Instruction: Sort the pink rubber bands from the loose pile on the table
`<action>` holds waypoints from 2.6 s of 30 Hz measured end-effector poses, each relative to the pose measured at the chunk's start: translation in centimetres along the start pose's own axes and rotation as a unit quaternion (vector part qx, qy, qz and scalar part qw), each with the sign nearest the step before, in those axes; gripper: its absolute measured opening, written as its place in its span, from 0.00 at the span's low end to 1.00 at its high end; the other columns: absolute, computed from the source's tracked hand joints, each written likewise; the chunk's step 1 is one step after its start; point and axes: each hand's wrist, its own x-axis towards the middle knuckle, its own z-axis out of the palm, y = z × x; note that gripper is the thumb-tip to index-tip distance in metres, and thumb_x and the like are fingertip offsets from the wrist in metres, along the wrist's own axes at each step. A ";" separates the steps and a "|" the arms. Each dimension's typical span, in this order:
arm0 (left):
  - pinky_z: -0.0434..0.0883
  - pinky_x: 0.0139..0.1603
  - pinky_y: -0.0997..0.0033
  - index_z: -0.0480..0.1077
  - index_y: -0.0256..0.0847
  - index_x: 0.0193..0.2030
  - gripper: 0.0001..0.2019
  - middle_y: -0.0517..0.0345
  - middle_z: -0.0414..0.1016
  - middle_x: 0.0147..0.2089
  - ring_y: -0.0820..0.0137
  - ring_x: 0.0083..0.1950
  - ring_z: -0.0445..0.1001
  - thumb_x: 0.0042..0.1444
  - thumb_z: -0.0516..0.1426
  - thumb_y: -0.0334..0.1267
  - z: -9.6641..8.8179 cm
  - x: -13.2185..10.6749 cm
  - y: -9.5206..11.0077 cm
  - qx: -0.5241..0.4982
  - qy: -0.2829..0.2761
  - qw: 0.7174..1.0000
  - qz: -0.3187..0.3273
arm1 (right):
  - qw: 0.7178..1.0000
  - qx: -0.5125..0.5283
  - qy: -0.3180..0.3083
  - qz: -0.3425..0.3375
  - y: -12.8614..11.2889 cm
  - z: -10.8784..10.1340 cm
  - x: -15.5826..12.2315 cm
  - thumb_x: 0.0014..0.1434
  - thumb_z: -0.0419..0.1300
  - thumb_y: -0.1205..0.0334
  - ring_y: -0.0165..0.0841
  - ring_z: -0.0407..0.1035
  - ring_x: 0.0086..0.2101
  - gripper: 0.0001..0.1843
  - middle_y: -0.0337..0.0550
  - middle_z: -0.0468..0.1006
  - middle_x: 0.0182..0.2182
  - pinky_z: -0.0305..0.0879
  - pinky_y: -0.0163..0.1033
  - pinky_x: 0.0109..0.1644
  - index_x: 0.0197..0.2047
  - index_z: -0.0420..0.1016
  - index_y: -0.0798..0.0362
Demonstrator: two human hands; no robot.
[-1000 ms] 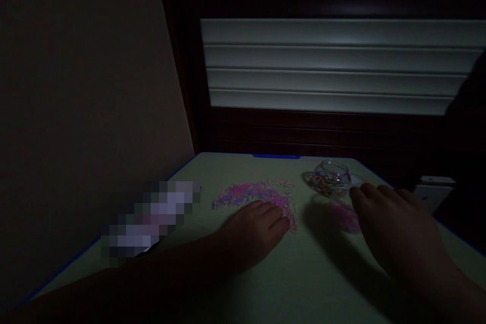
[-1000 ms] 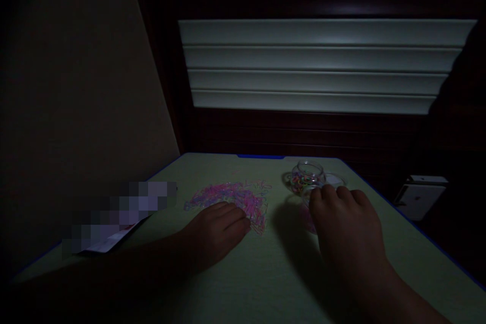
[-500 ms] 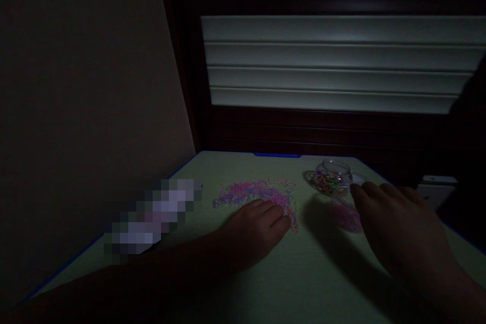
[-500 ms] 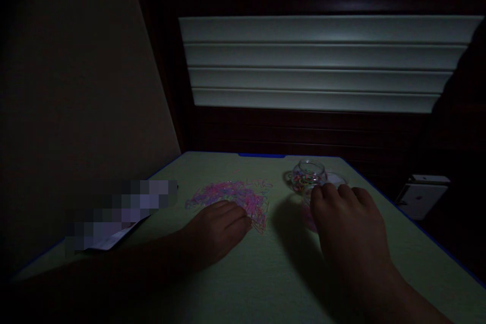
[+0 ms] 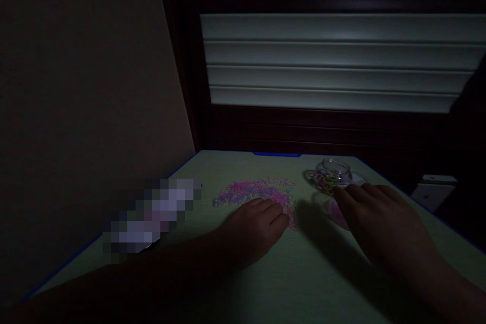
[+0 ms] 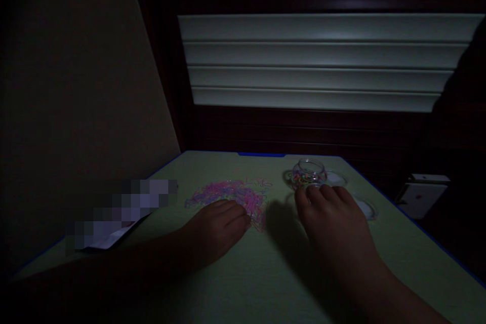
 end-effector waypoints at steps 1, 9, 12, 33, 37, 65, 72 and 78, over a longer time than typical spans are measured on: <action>0.61 0.33 0.69 0.63 0.36 0.35 0.05 0.56 0.64 0.33 0.70 0.34 0.62 0.57 0.48 0.29 0.0 0.0 0.0 0.000 0.002 1.000 0.001 | 1.000 0.009 0.002 -0.014 -0.1 0.0 0.1 0.50 0.55 0.71 0.41 0.65 0.33 0.13 0.45 0.73 0.32 0.55 0.44 0.38 0.41 0.70 0.55; 0.62 0.34 0.69 0.63 0.36 0.35 0.05 0.56 0.65 0.33 0.70 0.34 0.63 0.58 0.47 0.29 0.1 0.1 0.1 -0.007 -0.008 1.000 -0.007 | 0.973 0.209 -0.057 -0.076 -1.8 0.8 0.3 0.49 0.55 0.73 0.31 0.64 0.28 0.08 0.37 0.70 0.25 0.53 0.36 0.33 0.30 0.70 0.50; 0.62 0.35 0.69 0.63 0.36 0.35 0.06 0.56 0.65 0.34 0.70 0.35 0.63 0.58 0.46 0.29 0.3 0.1 0.1 -0.011 -0.018 1.000 -0.014 | 0.967 0.235 -0.067 -0.070 -2.2 1.2 0.2 0.50 0.53 0.72 0.30 0.63 0.28 0.08 0.38 0.71 0.25 0.53 0.35 0.33 0.28 0.69 0.51; 0.62 0.41 0.69 0.65 0.37 0.39 0.08 0.56 0.65 0.38 0.69 0.40 0.62 0.60 0.45 0.32 0.7 0.3 -0.5 -0.144 -0.077 0.984 -0.068 | 0.964 0.241 -0.078 -0.081 -2.6 1.0 0.3 0.53 0.51 0.69 0.31 0.66 0.28 0.08 0.40 0.72 0.26 0.56 0.36 0.32 0.29 0.70 0.51; 0.61 0.43 0.70 0.66 0.38 0.39 0.08 0.56 0.65 0.38 0.69 0.42 0.61 0.60 0.46 0.33 0.9 0.4 -0.7 -0.189 -0.067 0.975 -0.091 | 0.965 0.238 -0.081 -0.082 -2.5 1.2 0.3 0.53 0.51 0.69 0.31 0.66 0.28 0.09 0.40 0.72 0.25 0.56 0.35 0.32 0.28 0.70 0.51; 0.62 0.38 0.70 0.65 0.37 0.35 0.09 0.56 0.64 0.37 0.69 0.39 0.62 0.60 0.45 0.33 0.9 0.6 -0.2 -0.123 -0.083 0.985 -0.090 | 0.963 0.245 -0.064 -0.094 -2.4 1.1 0.4 0.53 0.51 0.70 0.30 0.65 0.26 0.09 0.40 0.71 0.24 0.56 0.35 0.31 0.27 0.69 0.52; 0.63 0.41 0.69 0.64 0.37 0.37 0.08 0.56 0.64 0.38 0.69 0.41 0.62 0.60 0.45 0.31 0.9 0.5 -0.3 -0.113 -0.087 0.987 -0.072 | 0.962 0.243 -0.080 -0.096 -2.5 1.1 0.3 0.53 0.50 0.70 0.31 0.65 0.27 0.09 0.40 0.71 0.24 0.56 0.35 0.31 0.28 0.69 0.52; 0.64 0.37 0.70 0.62 0.36 0.39 0.07 0.55 0.63 0.38 0.70 0.38 0.62 0.58 0.45 0.29 0.4 0.4 0.0 -0.103 -0.073 0.989 -0.079 | 0.958 0.262 -0.073 -0.094 -2.4 1.0 0.2 0.52 0.51 0.71 0.30 0.64 0.26 0.08 0.40 0.70 0.23 0.55 0.35 0.32 0.27 0.69 0.53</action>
